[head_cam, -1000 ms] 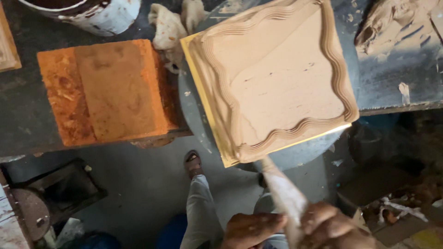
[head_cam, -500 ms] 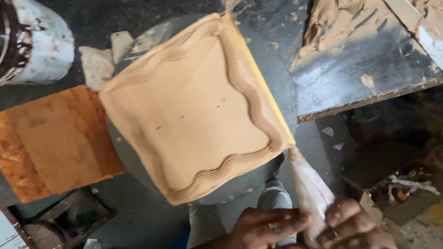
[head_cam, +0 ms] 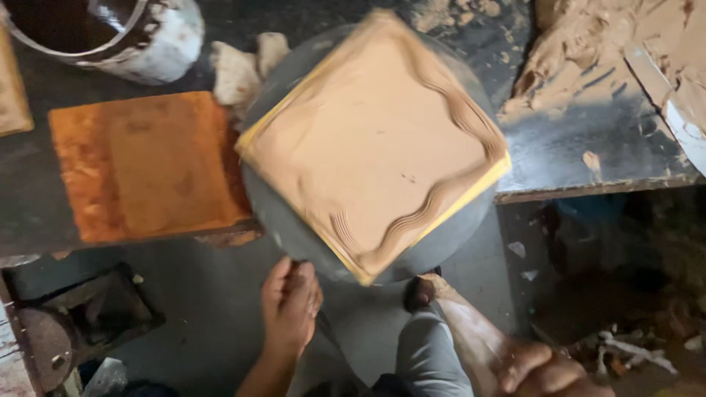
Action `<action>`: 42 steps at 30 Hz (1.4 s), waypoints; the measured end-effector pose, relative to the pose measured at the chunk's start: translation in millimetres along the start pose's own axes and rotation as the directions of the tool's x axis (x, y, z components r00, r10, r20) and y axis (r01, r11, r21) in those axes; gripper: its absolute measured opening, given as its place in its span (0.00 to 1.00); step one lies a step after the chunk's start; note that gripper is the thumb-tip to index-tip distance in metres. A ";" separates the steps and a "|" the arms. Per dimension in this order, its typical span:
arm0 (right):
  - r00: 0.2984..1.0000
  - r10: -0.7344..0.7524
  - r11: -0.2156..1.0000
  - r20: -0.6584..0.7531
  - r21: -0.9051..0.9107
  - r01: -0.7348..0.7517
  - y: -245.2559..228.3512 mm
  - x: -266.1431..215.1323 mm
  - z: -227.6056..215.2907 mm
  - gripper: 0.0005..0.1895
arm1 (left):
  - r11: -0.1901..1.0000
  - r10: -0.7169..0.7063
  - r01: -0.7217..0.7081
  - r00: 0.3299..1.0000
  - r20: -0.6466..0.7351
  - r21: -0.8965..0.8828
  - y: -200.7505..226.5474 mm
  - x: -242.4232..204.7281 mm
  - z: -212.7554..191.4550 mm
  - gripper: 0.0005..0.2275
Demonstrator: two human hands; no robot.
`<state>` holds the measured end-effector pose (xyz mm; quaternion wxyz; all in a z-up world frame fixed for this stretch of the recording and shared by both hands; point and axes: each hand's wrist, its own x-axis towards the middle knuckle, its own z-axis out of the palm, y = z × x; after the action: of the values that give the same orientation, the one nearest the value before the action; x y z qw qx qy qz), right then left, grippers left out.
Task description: The person applies a beige filler paste to a square wooden frame using a metal spatula, smoothing the surface and scraping excess material. They then use a piping bag to apply decorative wavy lines of filler along the frame's edges.
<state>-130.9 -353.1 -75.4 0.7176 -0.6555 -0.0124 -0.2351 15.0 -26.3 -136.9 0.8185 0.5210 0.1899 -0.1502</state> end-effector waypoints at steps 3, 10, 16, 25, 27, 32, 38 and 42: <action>0.999 0.040 0.999 0.034 -0.018 -0.039 -4.2 3.3 23.6 0.23 | 0.999 -0.016 0.015 0.999 0.043 0.042 22.6 18.3 -4.4 0.09; 0.989 -0.125 0.977 0.085 0.187 0.107 14.3 10.5 93.2 0.23 | 0.960 0.182 -0.174 0.983 -0.018 0.219 49.7 19.5 -10.9 0.10; 0.924 0.353 0.929 0.148 -0.171 -0.327 -16.9 14.3 113.9 0.17 | 0.825 -0.139 -0.257 0.771 0.622 0.504 2.7 -77.4 -6.7 0.21; 0.841 0.337 0.058 0.423 -0.901 0.430 -7.9 -2.5 127.3 0.22 | 0.879 0.225 -0.455 0.662 0.715 0.144 17.6 -74.3 15.8 0.17; 0.796 0.517 -0.684 0.315 -0.407 0.606 -10.9 -29.4 102.0 0.25 | 0.874 0.232 -0.469 0.636 0.736 0.130 24.2 -70.9 27.5 0.18; 0.888 0.455 -0.420 0.060 -0.865 0.274 38.8 -86.9 24.2 0.22 | 0.745 0.122 -0.616 0.501 0.857 0.254 29.1 -53.5 53.7 0.19; 0.813 0.573 -0.671 0.101 -0.512 0.536 21.3 -100.7 7.3 0.23 | 0.751 0.049 -0.596 0.482 0.875 0.286 17.4 -44.2 87.5 0.19; 0.995 0.093 0.504 0.030 -0.864 -0.021 3.7 -39.6 9.8 0.17 | 0.731 0.032 -0.625 0.431 0.902 0.273 23.9 -32.7 125.8 0.23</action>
<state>-162.0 -331.0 -90.4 0.3031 -0.9335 0.1016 -0.1627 16.2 -129.4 -54.2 0.6138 0.6245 -0.4058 -0.2620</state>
